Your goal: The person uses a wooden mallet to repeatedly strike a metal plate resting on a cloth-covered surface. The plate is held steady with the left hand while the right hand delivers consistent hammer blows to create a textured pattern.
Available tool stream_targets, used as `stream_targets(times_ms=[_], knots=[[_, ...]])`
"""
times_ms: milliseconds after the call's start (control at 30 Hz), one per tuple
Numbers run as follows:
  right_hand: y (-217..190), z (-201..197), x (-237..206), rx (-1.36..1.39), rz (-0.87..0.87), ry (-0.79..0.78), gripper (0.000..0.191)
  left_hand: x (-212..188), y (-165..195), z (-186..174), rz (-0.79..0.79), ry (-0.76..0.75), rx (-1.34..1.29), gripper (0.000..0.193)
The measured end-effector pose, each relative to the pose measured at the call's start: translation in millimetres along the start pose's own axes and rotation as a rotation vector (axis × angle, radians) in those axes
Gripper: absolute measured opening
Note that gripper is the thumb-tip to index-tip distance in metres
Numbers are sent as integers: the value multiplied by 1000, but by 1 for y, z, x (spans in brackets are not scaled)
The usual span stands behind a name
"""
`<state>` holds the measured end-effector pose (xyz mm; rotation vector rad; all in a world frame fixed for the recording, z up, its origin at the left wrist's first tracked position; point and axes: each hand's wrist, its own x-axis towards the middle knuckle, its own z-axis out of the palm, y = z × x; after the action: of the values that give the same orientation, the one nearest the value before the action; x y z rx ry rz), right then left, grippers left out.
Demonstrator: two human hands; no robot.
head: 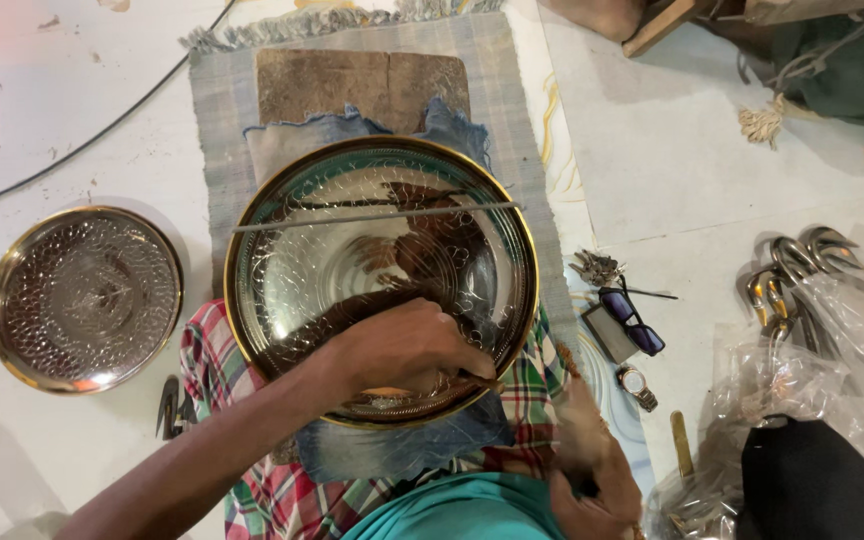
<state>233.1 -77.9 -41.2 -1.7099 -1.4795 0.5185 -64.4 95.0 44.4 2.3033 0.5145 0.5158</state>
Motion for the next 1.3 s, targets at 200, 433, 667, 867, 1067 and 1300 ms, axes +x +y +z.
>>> stream_targets(times_ms=[200,433,667,867,1067,1300], knots=[[-3,-7,26,289,30,-179,65,-12,6,26,-370,74,87,66],[-48,-27,102,461,-175,-482,70,-28,20,63,-660,353,101,53],[-109,-28,172,397,-492,-604,78,-29,32,101,-786,890,154,46],[-172,-22,219,-267,-429,-895,91,-9,54,117,-866,1242,66,38],[-216,-10,229,-434,-725,-940,94,2,66,109,-948,1361,64,33],[-221,-5,227,-458,-677,-1071,93,7,71,108,-983,1400,56,24]])
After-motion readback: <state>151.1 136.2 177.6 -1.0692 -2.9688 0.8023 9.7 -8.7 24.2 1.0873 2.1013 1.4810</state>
